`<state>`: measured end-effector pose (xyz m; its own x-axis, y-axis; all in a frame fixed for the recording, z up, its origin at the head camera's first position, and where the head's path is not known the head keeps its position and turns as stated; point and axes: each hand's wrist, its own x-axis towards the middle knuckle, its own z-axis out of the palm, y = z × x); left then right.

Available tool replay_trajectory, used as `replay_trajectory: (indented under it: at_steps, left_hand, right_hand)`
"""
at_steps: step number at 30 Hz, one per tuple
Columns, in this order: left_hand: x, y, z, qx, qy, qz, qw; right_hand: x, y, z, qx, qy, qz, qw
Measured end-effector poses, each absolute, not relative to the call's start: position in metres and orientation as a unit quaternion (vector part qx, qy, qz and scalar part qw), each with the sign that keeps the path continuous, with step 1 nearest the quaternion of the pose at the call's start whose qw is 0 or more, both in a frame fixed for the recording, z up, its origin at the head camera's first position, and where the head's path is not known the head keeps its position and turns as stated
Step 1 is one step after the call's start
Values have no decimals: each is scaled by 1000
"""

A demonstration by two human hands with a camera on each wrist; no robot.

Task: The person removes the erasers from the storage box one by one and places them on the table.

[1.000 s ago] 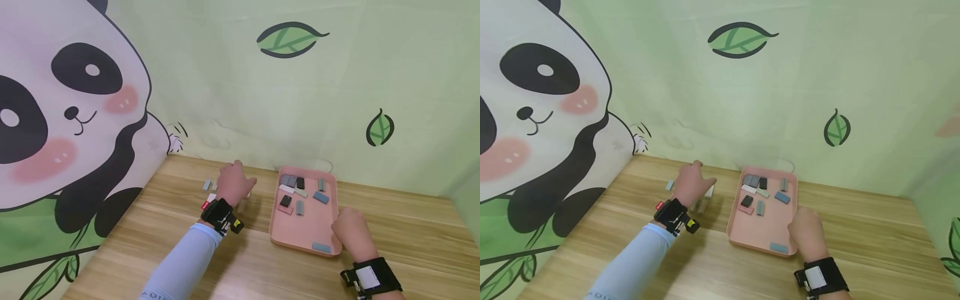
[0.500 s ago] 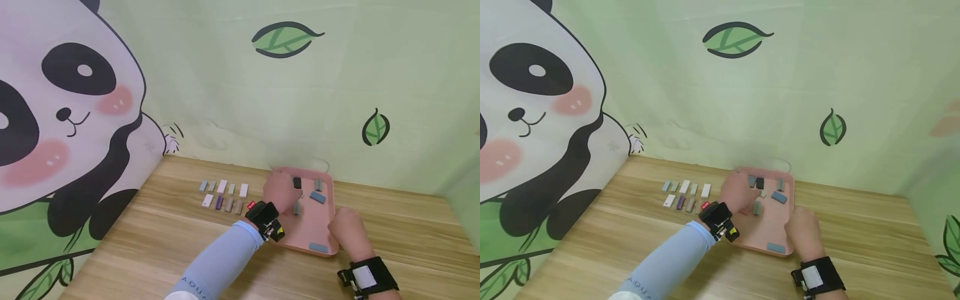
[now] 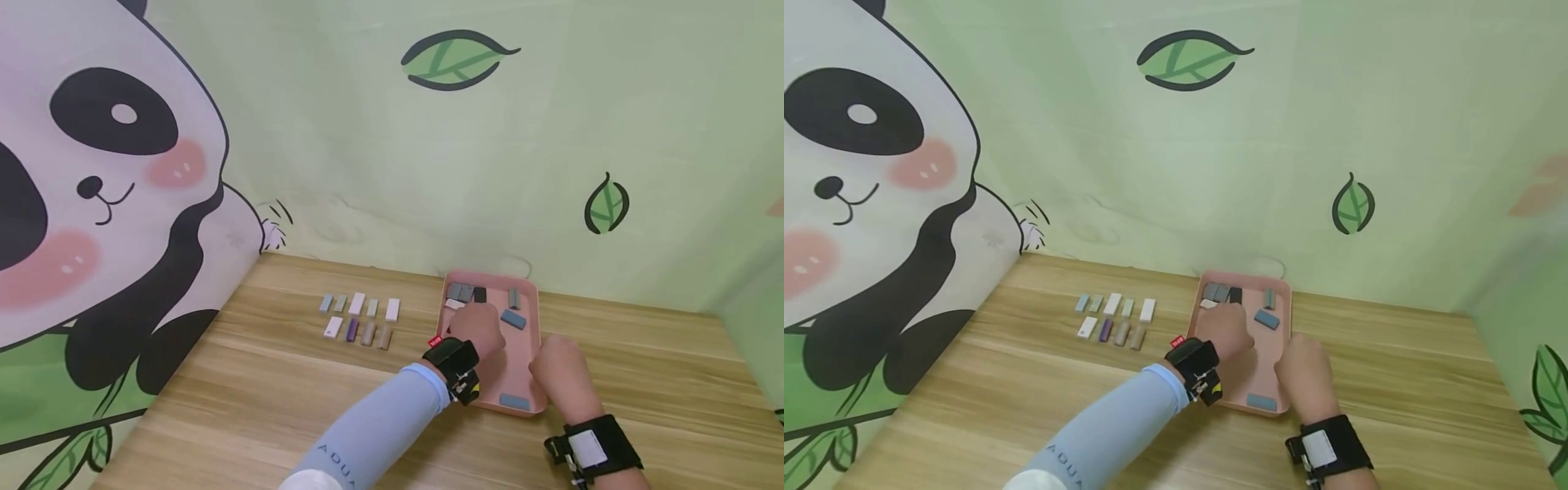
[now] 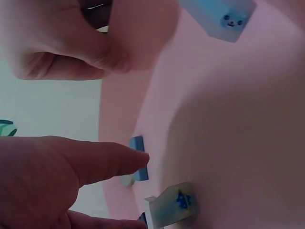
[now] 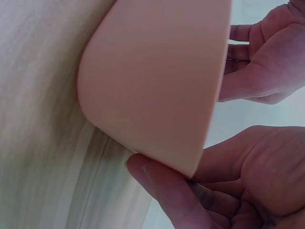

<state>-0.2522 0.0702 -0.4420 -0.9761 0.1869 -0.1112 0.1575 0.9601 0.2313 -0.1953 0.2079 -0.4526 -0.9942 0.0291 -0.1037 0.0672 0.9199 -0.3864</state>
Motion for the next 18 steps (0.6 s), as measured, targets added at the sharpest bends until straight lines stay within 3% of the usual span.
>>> replay_trajectory:
  at_steps: [10, 18]
  left_hand:
    - [-257, 80, -455, 86, 995, 53, 16]
    - [-259, 79, -459, 115, 992, 40, 8]
  right_hand:
    - [-195, 207, -451, 20, 979, -197, 47]
    - [-196, 208, -451, 23, 980, -195, 38]
